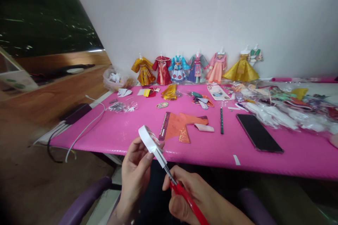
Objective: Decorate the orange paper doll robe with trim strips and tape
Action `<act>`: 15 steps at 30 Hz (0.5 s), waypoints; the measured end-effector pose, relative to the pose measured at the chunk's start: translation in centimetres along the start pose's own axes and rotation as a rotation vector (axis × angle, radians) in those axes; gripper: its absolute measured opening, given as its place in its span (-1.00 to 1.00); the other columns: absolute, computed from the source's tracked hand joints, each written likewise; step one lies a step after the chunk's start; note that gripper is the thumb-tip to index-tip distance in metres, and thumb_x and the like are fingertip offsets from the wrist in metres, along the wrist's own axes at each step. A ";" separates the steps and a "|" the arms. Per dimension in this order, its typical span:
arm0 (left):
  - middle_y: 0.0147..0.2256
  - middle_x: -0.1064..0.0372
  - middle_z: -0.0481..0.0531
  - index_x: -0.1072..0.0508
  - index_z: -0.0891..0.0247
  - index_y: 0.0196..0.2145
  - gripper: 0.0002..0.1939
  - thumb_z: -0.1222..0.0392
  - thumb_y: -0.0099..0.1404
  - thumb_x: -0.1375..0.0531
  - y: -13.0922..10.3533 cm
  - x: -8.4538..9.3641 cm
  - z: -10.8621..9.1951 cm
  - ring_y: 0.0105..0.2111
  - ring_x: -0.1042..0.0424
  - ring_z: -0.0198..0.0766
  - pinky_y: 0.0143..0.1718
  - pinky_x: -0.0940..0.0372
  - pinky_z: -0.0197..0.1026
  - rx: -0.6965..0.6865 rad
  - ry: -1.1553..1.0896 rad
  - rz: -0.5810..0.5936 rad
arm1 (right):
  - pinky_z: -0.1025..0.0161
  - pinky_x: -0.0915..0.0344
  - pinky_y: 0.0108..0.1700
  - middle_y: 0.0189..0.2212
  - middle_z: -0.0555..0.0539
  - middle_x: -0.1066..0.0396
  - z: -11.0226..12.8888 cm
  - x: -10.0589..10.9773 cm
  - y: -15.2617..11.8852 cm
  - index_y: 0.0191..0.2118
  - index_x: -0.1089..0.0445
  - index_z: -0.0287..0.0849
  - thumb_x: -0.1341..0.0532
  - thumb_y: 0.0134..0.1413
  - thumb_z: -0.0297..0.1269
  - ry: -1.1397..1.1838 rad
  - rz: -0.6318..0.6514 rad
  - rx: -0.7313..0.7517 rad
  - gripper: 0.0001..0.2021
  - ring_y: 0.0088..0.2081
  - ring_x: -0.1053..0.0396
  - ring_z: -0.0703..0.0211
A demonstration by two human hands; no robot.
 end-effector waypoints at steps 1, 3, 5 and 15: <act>-0.20 -0.47 0.02 -0.45 0.16 -0.11 -0.66 0.20 0.16 -0.38 0.0 0.0 0.0 -0.14 -0.47 -0.16 -0.09 -0.36 -0.13 0.000 0.001 0.003 | 0.33 -0.13 -0.45 -0.53 0.11 -0.10 -0.1 0.0 0.0 -0.11 -0.27 -0.13 -0.09 0.15 0.32 -0.002 0.001 0.001 -0.44 -0.53 -0.03 0.31; -0.19 -0.47 0.01 -0.45 0.15 -0.11 -0.67 0.21 0.16 -0.38 0.0 0.0 0.1 -0.13 -0.48 -0.17 -0.08 -0.36 -0.14 0.002 -0.002 0.009 | 0.34 -0.14 -0.46 -0.54 0.11 -0.11 -0.1 -0.1 -0.1 -0.11 -0.27 -0.15 -0.08 0.14 0.33 -0.005 0.004 0.005 -0.43 -0.53 -0.03 0.32; -0.20 -0.47 0.00 -0.46 0.14 -0.11 -0.67 0.21 0.17 -0.38 0.1 0.0 0.1 -0.13 -0.48 -0.19 -0.08 -0.36 -0.16 0.002 -0.008 0.016 | 0.34 -0.17 -0.45 -0.53 0.10 -0.14 -0.1 -0.1 -0.1 -0.08 -0.27 -0.15 -0.08 0.15 0.32 0.000 0.008 0.001 -0.42 -0.53 -0.08 0.31; -0.19 -0.49 0.00 -0.48 0.14 -0.10 -0.68 0.22 0.18 -0.38 0.1 0.1 0.0 -0.15 -0.51 -0.19 -0.07 -0.38 -0.17 0.002 -0.010 0.008 | 0.32 -0.21 -0.43 -0.48 0.07 -0.14 -0.2 -0.5 0.0 -0.09 -0.23 -0.14 -0.07 0.15 0.32 0.035 0.024 -0.012 -0.44 -0.50 -0.15 0.28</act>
Point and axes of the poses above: each hand's wrist, its own y-axis towards the middle knuckle, its own x-axis out of the back of the hand, z = x × y, the point moved 6 cm from there along y, towards the middle knuckle
